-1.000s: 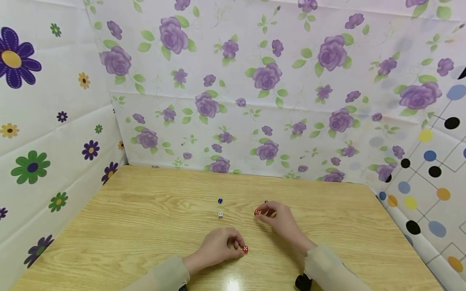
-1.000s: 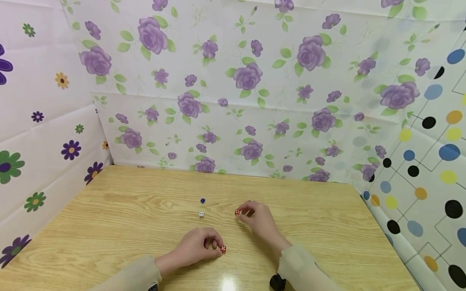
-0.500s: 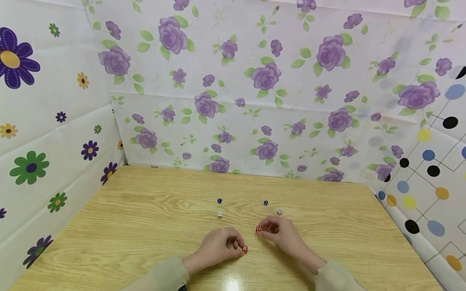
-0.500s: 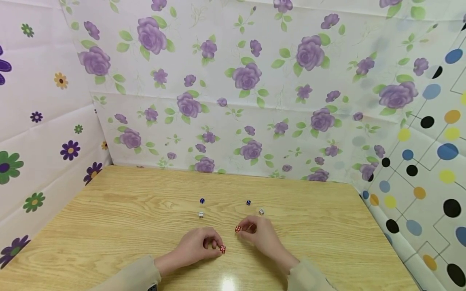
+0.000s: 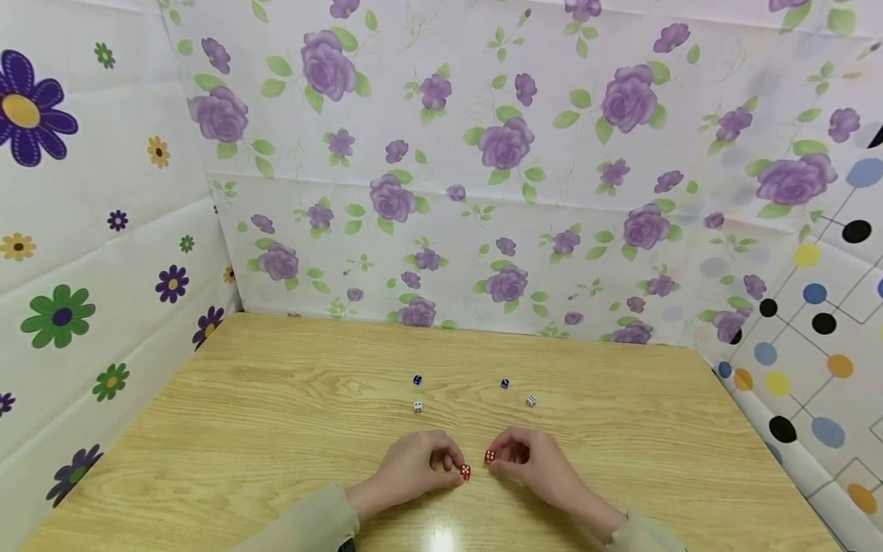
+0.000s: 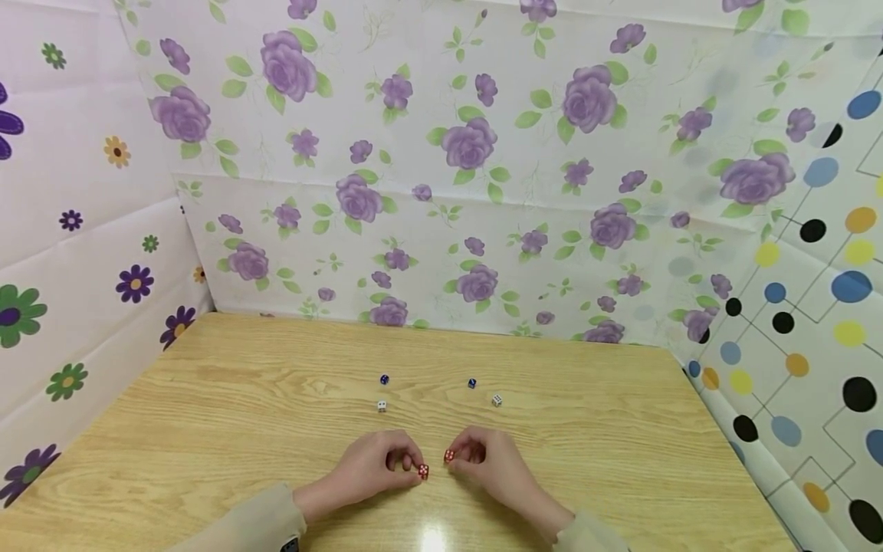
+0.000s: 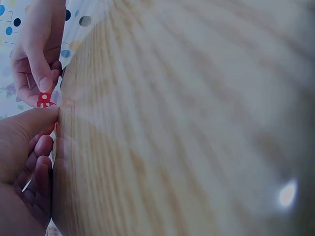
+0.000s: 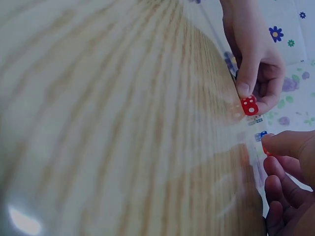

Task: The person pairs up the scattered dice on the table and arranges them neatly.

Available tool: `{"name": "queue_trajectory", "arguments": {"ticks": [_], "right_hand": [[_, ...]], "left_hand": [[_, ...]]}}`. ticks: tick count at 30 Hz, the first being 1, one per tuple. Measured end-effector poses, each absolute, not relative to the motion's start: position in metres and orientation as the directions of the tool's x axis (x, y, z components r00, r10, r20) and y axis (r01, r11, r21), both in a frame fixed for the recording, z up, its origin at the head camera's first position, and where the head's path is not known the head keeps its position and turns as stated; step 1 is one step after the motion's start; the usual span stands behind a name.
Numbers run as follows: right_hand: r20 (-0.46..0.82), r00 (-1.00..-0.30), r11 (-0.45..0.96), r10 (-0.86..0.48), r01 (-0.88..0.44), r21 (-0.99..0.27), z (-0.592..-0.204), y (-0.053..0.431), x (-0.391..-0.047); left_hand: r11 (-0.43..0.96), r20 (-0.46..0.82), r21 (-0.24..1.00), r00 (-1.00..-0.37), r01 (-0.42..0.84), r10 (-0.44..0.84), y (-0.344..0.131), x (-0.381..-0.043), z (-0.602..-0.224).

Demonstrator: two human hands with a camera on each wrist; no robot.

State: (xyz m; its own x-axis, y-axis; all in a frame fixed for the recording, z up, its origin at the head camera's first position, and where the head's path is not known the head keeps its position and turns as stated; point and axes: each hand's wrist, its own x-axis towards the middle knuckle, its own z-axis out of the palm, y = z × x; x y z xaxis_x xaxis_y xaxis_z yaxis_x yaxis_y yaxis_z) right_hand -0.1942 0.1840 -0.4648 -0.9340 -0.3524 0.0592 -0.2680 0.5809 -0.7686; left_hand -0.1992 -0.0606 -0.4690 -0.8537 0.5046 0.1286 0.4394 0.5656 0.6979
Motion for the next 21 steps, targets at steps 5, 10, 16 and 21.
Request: {"name": "queue_trajectory", "arguments": {"ticks": [5, 10, 16, 21], "right_hand": [[0.060, -0.927, 0.586, -0.369, -0.283, -0.759, -0.4676, 0.1825, -0.1929], [0.078, -0.925, 0.585, -0.371, -0.298, -0.755, -0.4694, 0.1814, -0.1925], [0.063, -0.921, 0.582, -0.384, -0.294, -0.758, -0.4687, 0.1815, -0.1902], [0.055, -0.919, 0.580, -0.391, -0.292, -0.761, -0.4688, 0.1811, -0.1886]], "left_hand": [[0.569, 0.131, 0.696, -0.856, 0.439, 0.500, -0.0609, -0.1993, -0.4700], [0.572, 0.133, 0.693, -0.858, 0.439, 0.497, -0.0609, -0.1993, -0.4705], [0.569, 0.137, 0.693, -0.857, 0.442, 0.497, -0.0614, -0.1989, -0.4698], [0.568, 0.137, 0.694, -0.855, 0.443, 0.500, -0.0615, -0.1989, -0.4700]]}}
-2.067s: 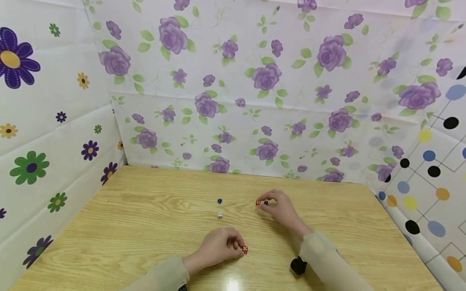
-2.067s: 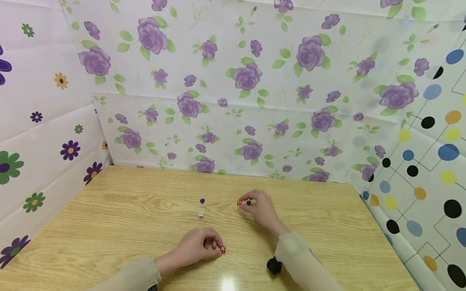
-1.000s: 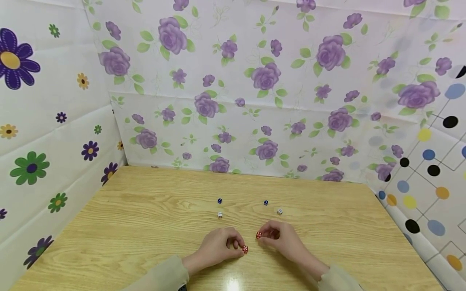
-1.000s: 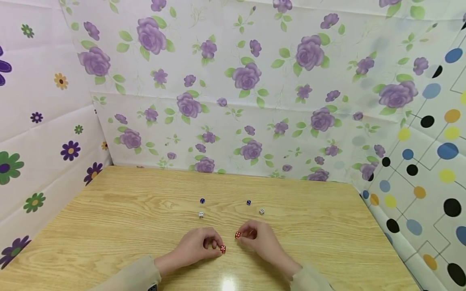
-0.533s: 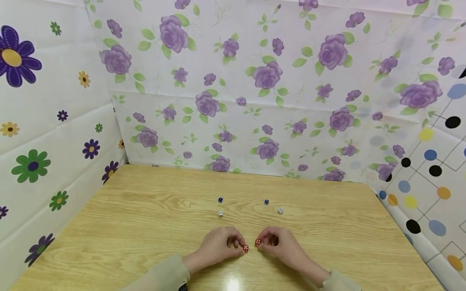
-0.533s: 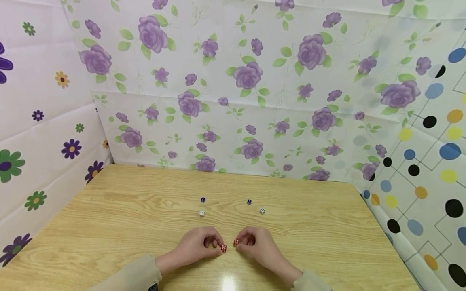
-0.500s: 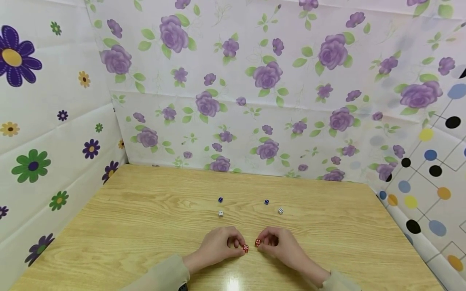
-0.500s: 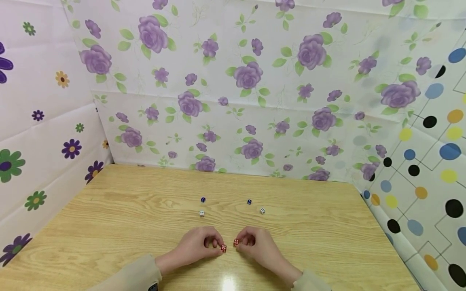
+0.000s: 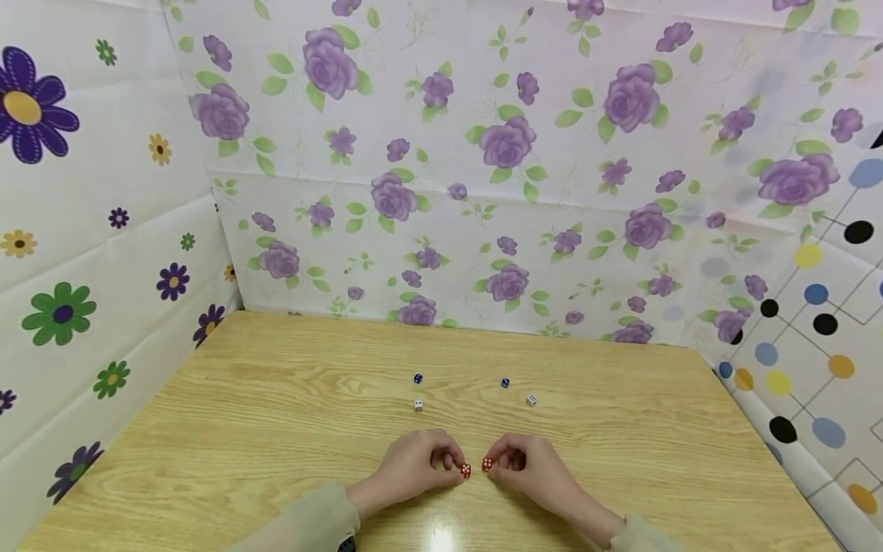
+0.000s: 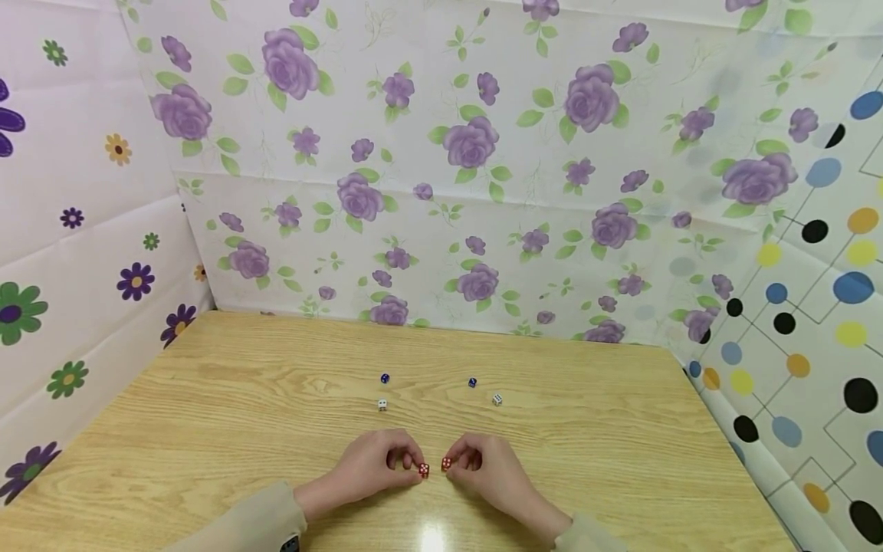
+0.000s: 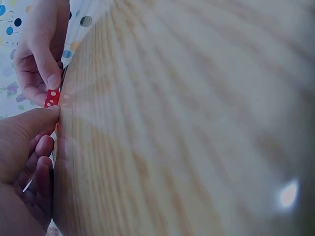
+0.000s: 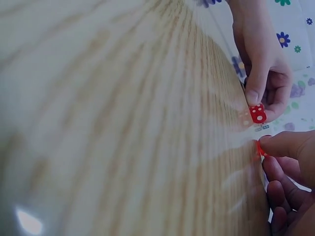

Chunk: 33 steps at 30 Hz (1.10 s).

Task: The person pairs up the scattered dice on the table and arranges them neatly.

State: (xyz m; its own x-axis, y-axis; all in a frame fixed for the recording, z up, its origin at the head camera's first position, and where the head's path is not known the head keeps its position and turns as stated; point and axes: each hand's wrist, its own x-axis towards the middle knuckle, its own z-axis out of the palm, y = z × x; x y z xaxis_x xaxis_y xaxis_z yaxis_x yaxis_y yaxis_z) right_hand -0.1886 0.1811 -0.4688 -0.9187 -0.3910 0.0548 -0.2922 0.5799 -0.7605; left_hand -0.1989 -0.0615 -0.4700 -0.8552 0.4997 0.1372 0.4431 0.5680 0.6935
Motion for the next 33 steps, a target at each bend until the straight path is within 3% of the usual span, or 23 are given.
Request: {"name": "queue_trajectory", "arguments": {"ticks": [33], "right_hand": [[0.067, -0.913, 0.581, -0.403, -0.311, -0.752, -0.474, 0.170, -0.182]], "left_hand": [[0.582, 0.133, 0.683, -0.859, 0.441, 0.494, -0.060, -0.198, -0.468]]}}
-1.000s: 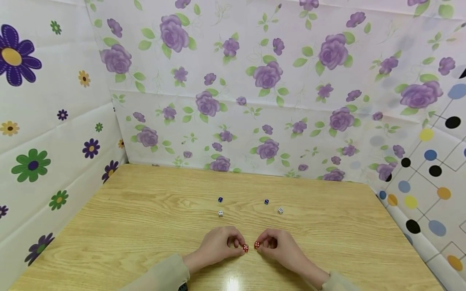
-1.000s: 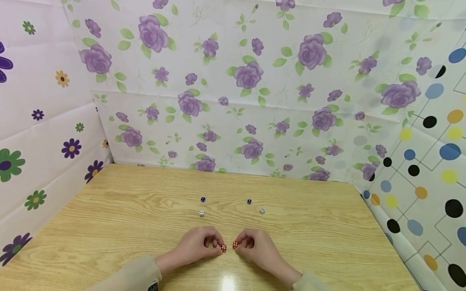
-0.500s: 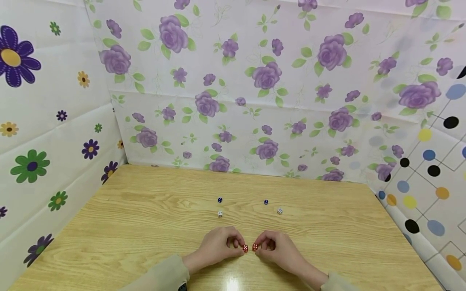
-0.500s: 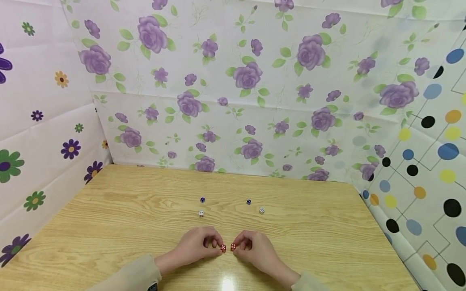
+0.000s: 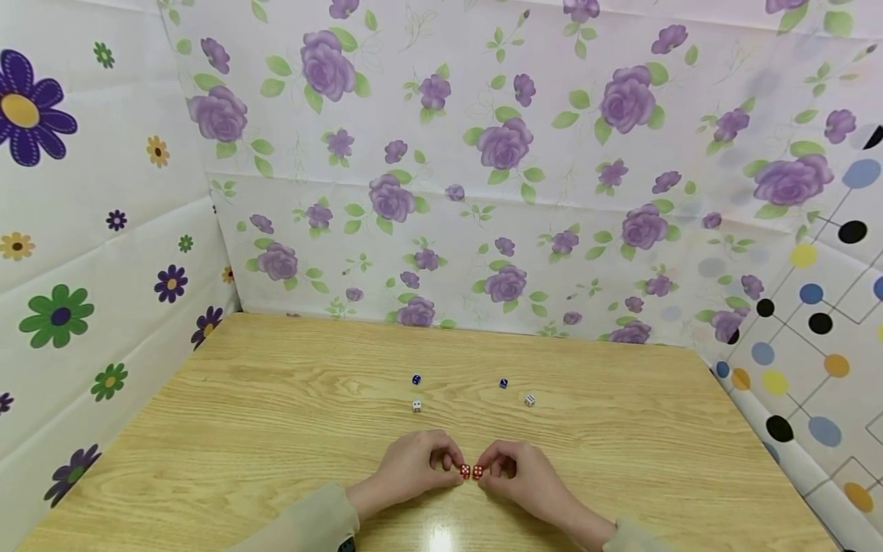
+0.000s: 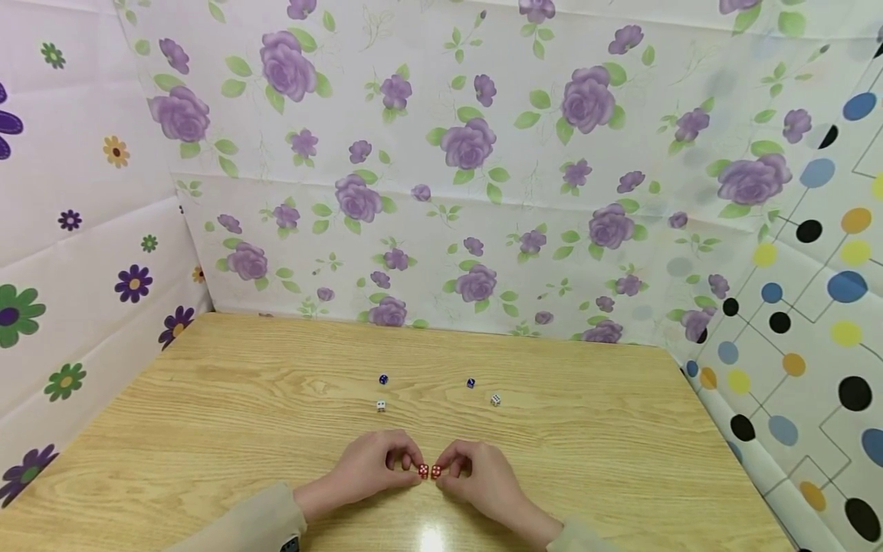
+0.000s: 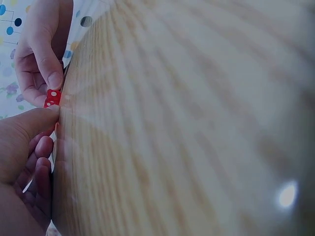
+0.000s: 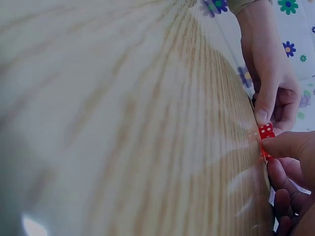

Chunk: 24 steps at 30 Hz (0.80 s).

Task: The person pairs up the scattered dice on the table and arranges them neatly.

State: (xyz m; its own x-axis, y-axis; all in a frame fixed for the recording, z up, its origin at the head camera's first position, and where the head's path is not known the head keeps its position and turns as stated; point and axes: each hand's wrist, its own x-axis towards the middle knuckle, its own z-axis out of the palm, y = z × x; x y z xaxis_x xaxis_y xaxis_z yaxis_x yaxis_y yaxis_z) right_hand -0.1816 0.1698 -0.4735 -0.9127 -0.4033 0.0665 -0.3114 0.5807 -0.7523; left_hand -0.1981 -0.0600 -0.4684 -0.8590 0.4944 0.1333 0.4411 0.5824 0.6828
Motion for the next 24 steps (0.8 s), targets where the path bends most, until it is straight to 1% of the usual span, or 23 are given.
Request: {"name": "queue_trajectory", "arguments": {"ticks": [6, 24], "right_hand": [[0.041, -0.916, 0.579, -0.398, -0.286, -0.763, -0.4704, 0.1687, -0.1793], [0.035, -0.916, 0.571, -0.400, -0.279, -0.772, -0.4688, 0.1681, -0.1777]], "left_hand": [[0.597, 0.126, 0.671, -0.862, 0.439, 0.491, -0.0588, -0.1977, -0.4673], [0.602, 0.121, 0.669, -0.863, 0.435, 0.490, -0.0581, -0.1981, -0.4680]]}}
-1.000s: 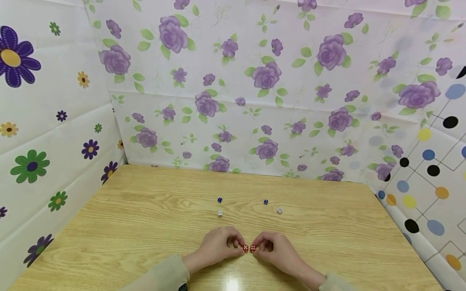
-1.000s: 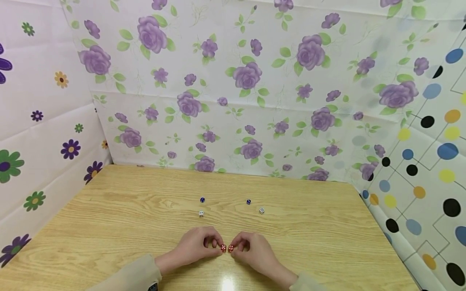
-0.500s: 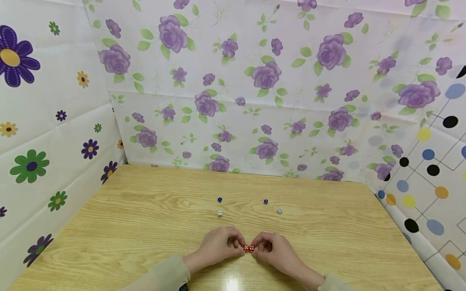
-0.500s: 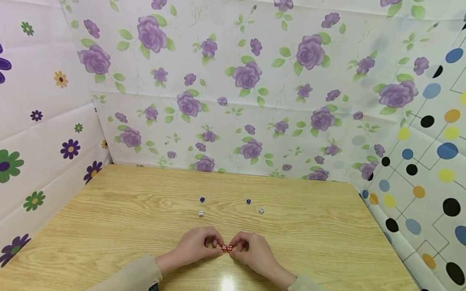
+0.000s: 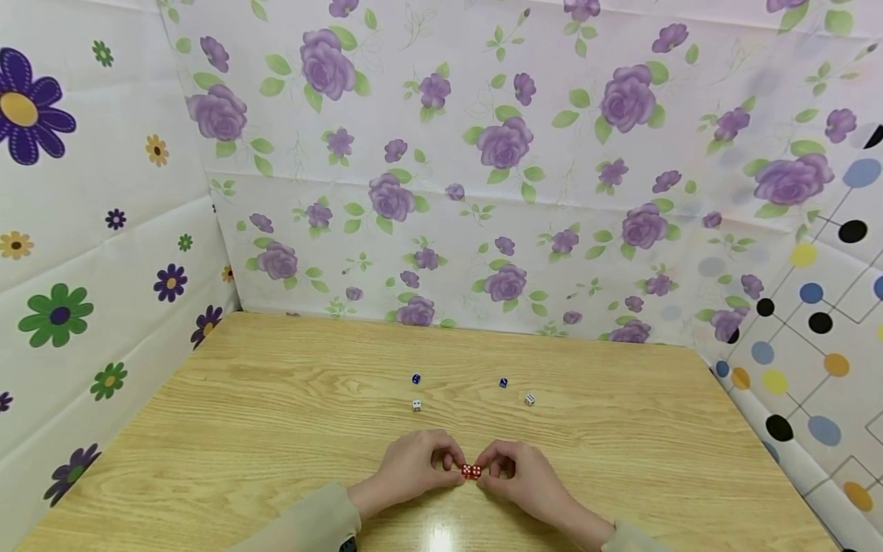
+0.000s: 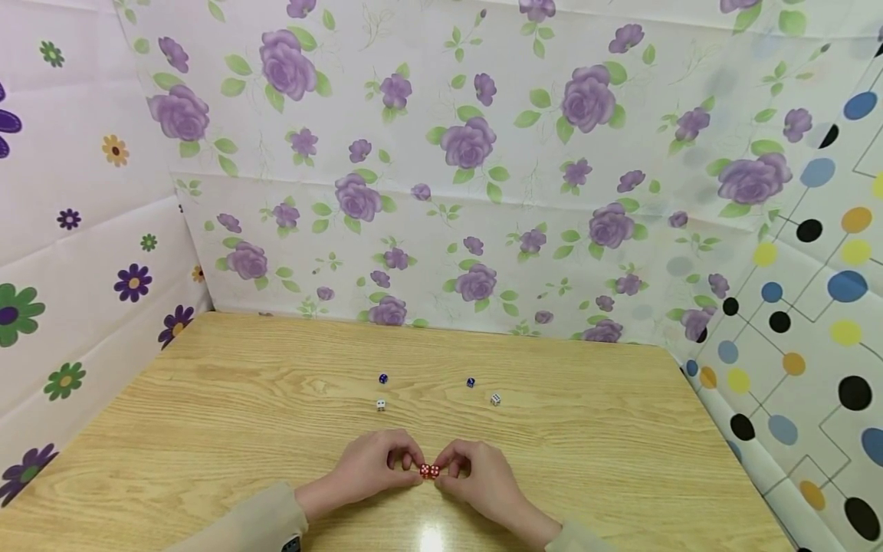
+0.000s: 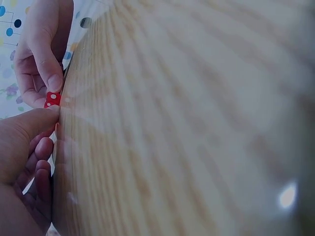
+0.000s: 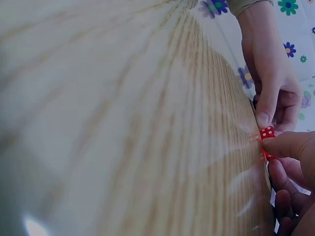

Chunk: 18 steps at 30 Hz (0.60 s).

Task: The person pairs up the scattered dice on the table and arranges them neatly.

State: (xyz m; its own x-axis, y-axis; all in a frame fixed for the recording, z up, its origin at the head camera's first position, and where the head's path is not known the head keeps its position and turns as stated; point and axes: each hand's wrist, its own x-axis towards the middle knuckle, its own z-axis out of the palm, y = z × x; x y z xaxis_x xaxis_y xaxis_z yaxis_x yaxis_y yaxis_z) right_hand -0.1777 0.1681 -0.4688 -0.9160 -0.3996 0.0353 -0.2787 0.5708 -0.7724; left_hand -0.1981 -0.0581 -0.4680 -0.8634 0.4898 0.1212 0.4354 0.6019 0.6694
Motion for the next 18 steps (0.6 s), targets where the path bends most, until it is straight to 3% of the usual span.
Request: {"name": "queue_trajectory", "arguments": {"ticks": [18], "right_hand": [[0.036, -0.913, 0.577, -0.407, -0.288, -0.765, -0.4698, 0.1686, -0.1785]], "left_hand": [[0.603, 0.120, 0.662, -0.857, 0.445, 0.501, -0.0584, -0.1986, -0.4681]]}}
